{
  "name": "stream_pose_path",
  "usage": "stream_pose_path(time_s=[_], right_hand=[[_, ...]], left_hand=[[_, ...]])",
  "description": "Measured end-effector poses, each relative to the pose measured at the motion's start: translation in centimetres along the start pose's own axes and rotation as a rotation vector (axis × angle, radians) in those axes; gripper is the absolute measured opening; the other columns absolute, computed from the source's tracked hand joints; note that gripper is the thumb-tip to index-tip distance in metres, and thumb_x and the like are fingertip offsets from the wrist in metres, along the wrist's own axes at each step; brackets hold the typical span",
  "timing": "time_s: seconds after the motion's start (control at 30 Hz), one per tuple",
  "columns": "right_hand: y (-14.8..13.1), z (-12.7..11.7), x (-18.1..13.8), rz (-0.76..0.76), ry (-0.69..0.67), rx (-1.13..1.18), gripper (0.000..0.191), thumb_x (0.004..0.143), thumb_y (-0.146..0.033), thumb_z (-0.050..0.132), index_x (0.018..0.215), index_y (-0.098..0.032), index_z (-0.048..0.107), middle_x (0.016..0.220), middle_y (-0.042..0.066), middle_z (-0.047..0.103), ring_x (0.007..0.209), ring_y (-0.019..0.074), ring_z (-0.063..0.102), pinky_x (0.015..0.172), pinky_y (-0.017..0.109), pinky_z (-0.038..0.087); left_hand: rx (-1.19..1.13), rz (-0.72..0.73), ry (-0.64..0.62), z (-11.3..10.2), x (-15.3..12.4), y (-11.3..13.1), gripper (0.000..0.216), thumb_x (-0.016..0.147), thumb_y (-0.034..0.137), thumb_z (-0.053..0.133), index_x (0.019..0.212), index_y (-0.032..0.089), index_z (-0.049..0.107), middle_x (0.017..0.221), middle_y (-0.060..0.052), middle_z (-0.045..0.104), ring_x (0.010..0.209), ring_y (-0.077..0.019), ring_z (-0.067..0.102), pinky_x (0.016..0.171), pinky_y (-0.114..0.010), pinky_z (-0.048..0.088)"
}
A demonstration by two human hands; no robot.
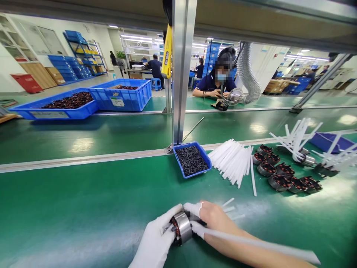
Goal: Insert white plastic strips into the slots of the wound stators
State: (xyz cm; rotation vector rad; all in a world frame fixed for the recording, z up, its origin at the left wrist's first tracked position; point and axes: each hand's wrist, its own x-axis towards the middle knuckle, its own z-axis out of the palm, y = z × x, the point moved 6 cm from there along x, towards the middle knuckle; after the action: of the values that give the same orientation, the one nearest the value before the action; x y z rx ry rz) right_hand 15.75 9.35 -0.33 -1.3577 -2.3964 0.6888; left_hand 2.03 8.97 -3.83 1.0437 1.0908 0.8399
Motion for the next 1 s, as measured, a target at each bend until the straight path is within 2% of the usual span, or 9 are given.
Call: stream_pose_path(time_s=[0.1,0.23,0.4,0.63,0.8,1.0], right_hand=[[-0.4,0.0,0.2,0.024,-0.035,0.141,0.009,0.074,-0.01,0.05,0.074,-0.018,0.053,0.072,-0.001,0.057,0.065,0.0118,0.049,0.059,0.02,0.034],[-0.9,0.0,0.2,-0.042,-0.055,0.204,0.012,0.076,-0.007,0.045,0.07,-0.018,0.049,0.07,-0.001,0.055,0.065,0.0112,0.048,0.059,0.019,0.033],[-1.0,0.2,-0.3,-0.097,-0.114,0.133,0.013,0.075,-0.006,0.041,0.074,-0.018,0.048,0.074,0.001,0.054,0.067,0.0127,0.048,0.061,0.021,0.034],[-0.2,1.7,-0.8,-0.156,-0.136,-0.095,0.016,0.062,-0.008,0.045,0.074,-0.017,0.047,0.069,0.004,0.052,0.064,0.0164,0.046,0.057,0.025,0.032],[-0.2,1.8,-0.8,-0.17,-0.116,-0.076,0.013,0.065,-0.008,0.042,0.073,-0.017,0.047,0.067,0.003,0.051,0.062,0.0153,0.045,0.056,0.024,0.031],[-0.2,1.7,-1.0,-0.2,-0.097,-0.034,0.011,0.069,-0.008,0.04,0.071,-0.018,0.045,0.065,0.002,0.052,0.061,0.0147,0.044,0.057,0.024,0.031]], left_hand=[[0.007,0.017,-0.015,0.3,-0.1,-0.2,0.052,0.057,0.006,0.047,0.101,0.024,0.066,0.104,0.0,0.068,0.1,-0.0241,0.059,0.095,-0.037,0.04],[0.004,0.034,-0.04,0.8,-0.5,0.1,0.05,0.057,0.006,0.048,0.1,0.024,0.067,0.101,-0.002,0.069,0.094,-0.025,0.062,0.09,-0.036,0.045],[0.155,0.091,-0.052,0.8,-0.8,0.8,0.048,0.06,0.005,0.047,0.101,0.022,0.067,0.094,-0.003,0.071,0.086,-0.024,0.064,0.08,-0.03,0.049],[0.307,0.161,-0.115,1.2,-1.2,1.2,0.054,0.062,0.002,0.044,0.106,0.026,0.064,0.086,0.003,0.072,0.072,-0.0172,0.064,0.068,-0.02,0.049],[0.381,0.166,-0.082,1.0,-1.2,1.3,0.049,0.065,0.004,0.045,0.105,0.024,0.064,0.074,0.002,0.071,0.064,-0.0171,0.062,0.063,-0.02,0.049],[0.377,0.179,-0.101,1.0,-1.2,1.4,0.052,0.064,0.002,0.045,0.105,0.027,0.064,0.079,0.004,0.072,0.068,-0.0174,0.063,0.066,-0.021,0.048]])
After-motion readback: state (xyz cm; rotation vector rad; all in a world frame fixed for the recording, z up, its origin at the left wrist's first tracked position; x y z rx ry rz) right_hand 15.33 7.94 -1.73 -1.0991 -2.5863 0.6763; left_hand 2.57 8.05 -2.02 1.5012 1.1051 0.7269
